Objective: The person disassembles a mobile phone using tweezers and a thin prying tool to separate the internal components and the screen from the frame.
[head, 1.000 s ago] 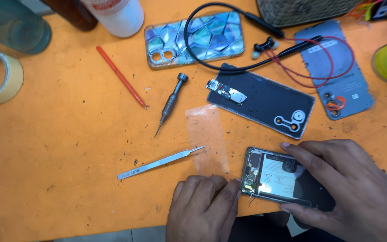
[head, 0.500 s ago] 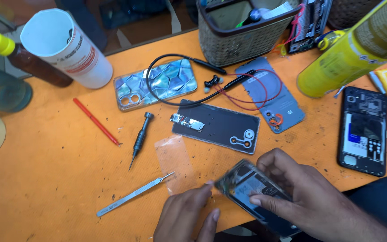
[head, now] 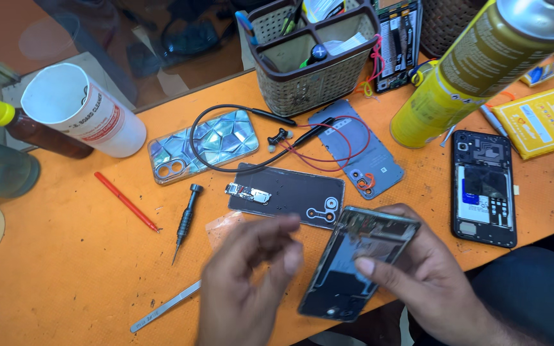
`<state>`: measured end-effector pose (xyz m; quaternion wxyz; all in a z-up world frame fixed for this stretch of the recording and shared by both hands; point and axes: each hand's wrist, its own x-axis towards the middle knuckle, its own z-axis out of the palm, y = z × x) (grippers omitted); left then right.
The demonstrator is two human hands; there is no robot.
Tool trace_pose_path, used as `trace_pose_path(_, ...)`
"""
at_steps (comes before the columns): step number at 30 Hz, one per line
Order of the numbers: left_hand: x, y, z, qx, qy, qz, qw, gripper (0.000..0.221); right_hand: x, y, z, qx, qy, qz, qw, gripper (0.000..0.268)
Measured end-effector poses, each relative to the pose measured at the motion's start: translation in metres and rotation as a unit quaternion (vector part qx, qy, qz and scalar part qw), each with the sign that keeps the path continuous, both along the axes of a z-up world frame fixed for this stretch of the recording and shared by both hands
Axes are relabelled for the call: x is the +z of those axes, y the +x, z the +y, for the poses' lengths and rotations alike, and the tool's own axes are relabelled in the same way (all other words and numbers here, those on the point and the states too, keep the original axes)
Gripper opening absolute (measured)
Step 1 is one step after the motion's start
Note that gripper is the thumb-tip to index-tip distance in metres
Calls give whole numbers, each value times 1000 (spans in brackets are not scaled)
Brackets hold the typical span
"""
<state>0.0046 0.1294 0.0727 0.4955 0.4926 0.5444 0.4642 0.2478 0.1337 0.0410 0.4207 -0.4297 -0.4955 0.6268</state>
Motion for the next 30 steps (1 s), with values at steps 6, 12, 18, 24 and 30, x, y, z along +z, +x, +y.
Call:
trace_pose_path(6,12,31,101,-93,253,269,925,16,-2,19,4,-155,-109,127,974,43)
trace_pose_path(12,-25,106,195,-82,363,466,802,16,-3,25,12,-175,-103,136,970,50)
trace_pose_path(18,-41,138,229,-114,198,543,808,13,-9,27,9,-155,-119,100,976,40)
trace_pose_path(24,-39,137,232,-106,196,526,821,14,-10,27,16,-105,-146,47,983,33)
trace_pose_path(30,-21,121,208,-101,309,488,810,14,4,16,26,-6,-147,-74,986,46)
